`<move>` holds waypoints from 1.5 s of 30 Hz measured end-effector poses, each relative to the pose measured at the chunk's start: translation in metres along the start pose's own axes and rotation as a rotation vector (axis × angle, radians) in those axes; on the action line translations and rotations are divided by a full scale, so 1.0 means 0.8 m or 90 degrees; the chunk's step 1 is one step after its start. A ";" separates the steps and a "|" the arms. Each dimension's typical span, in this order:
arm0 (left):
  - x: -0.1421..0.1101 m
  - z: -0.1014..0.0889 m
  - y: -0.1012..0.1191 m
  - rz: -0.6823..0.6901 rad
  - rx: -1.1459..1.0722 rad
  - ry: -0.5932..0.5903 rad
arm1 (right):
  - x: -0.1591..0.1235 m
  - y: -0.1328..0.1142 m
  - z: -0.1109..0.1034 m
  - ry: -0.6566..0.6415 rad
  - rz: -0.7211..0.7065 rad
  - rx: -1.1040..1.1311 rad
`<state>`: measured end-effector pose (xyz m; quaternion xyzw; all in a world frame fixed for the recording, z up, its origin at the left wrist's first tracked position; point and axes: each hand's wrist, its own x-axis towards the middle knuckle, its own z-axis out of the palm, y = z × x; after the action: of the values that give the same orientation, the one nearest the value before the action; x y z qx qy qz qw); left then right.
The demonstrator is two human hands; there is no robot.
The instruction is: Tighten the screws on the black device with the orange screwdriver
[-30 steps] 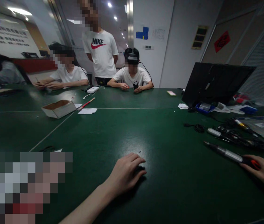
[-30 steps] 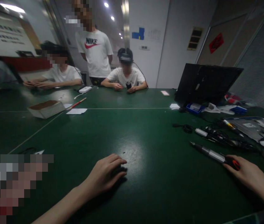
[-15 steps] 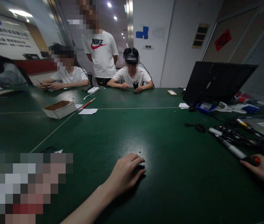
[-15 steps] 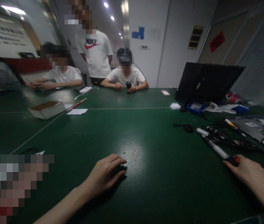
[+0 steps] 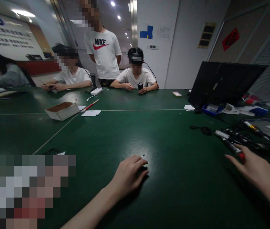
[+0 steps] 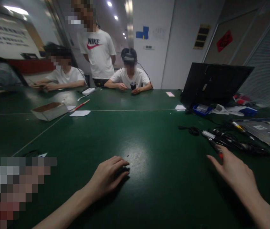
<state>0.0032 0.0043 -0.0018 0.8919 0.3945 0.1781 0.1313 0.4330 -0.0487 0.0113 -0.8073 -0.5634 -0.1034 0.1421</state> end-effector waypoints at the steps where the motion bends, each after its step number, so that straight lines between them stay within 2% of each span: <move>1: 0.000 0.000 0.000 -0.006 0.001 0.000 | -0.004 -0.032 -0.002 -0.040 -0.056 0.021; 4: 0.000 -0.001 -0.001 -0.033 0.011 0.003 | -0.017 -0.132 -0.002 -0.198 -0.277 0.087; 8: 0.001 -0.002 -0.003 -0.074 0.049 0.009 | -0.024 -0.240 0.008 -0.286 -0.448 0.113; 11: 0.003 -0.003 -0.005 -0.101 0.074 0.013 | -0.020 -0.290 0.020 -0.311 -0.515 0.121; 14: 0.004 -0.005 -0.006 -0.117 0.081 0.017 | -0.016 -0.319 0.030 -0.318 -0.524 0.130; 18: 0.004 -0.004 -0.007 -0.118 0.091 0.019 | -0.016 -0.333 0.038 -0.331 -0.511 0.136; 27: 0.005 -0.001 -0.004 -0.120 0.112 -0.001 | -0.033 -0.333 0.034 -0.325 -0.526 0.134; 32: 0.004 0.000 -0.005 -0.084 0.119 0.024 | -0.044 -0.330 0.030 -0.297 -0.519 0.163; 45: 0.002 0.001 -0.006 -0.070 0.092 0.085 | -0.040 -0.322 0.022 -0.273 -0.519 0.284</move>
<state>0.0018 0.0086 -0.0042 0.8621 0.4627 0.2009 0.0493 0.1800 0.0128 0.0136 -0.4751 -0.8574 0.1403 0.1399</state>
